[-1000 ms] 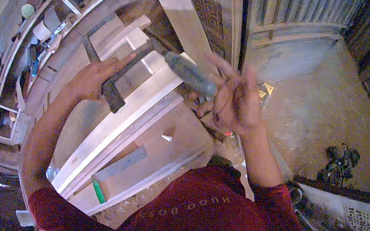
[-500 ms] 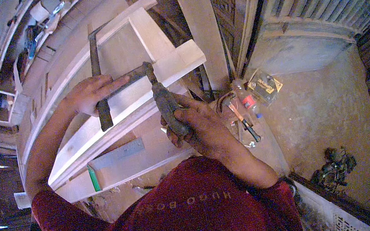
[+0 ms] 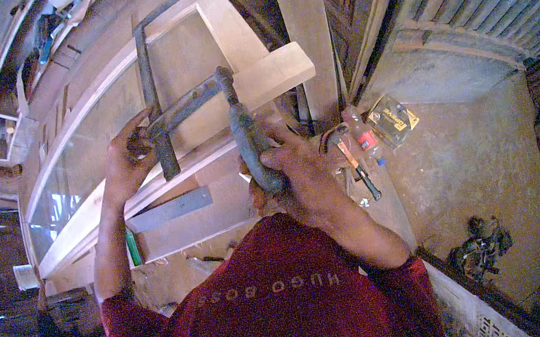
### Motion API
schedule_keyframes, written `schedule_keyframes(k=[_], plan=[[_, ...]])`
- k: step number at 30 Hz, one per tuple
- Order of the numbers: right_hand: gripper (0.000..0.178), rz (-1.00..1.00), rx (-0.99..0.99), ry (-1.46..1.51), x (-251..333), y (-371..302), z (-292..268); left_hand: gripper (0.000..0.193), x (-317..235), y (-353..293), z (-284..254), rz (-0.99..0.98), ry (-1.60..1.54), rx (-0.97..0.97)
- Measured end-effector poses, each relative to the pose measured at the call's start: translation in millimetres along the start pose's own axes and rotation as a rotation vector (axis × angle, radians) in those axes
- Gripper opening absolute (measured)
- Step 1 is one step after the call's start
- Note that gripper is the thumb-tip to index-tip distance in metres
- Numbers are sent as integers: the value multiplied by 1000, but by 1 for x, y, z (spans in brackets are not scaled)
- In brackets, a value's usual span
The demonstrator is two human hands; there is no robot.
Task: The person assembles a wooden frame with a glass pane by clamping pieces together, drilling holes, and hammering nails. They use a power drill to create pilot holes and a hammer to secure the joints, occasionally adjusting the clamps and inspecting the alignment.
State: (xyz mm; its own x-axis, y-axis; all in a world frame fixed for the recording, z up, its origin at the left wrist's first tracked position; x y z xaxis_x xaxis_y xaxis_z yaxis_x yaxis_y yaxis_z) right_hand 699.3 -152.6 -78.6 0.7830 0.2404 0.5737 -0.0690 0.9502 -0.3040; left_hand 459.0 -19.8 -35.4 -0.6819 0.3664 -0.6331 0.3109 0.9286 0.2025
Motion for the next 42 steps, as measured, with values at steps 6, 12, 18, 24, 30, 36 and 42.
schedule_keyframes(k=[6,12,18,24,30,36,42], plan=[[58,-2,88,11,-1,3,0,56,10,-25,19,-133,-899,-65],[56,-10,132,-49,-14,-1,11,37,3,-38,35,-185,-522,-431],[45,261,75,187,-31,-2,1,27,15,-35,38,-226,-622,-532],[39,258,-63,-38,-33,0,-11,26,11,-33,37,-276,-586,-498],[34,-19,-269,-502,-25,3,-12,28,7,-38,36,-265,-527,-449],[33,273,-221,-319,-15,-13,-1,34,7,-49,32,-273,-583,-450],[30,51,-307,-500,-11,-15,1,34,6,-56,32,-393,-745,-393]])
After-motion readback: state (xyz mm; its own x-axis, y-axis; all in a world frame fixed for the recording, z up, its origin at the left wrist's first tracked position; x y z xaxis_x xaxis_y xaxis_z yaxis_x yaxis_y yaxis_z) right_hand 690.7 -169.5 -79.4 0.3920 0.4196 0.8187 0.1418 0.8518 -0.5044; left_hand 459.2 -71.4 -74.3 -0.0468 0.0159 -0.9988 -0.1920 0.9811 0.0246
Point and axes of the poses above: each hand's wrist, its own y-axis towards the middle knuckle, its own z-axis out of the palm, x = y × z, the point moved 6 cm from there along y, towards the middle knuckle, and after that the axes turned 9 degrees about -x, right-handed, at the moved point
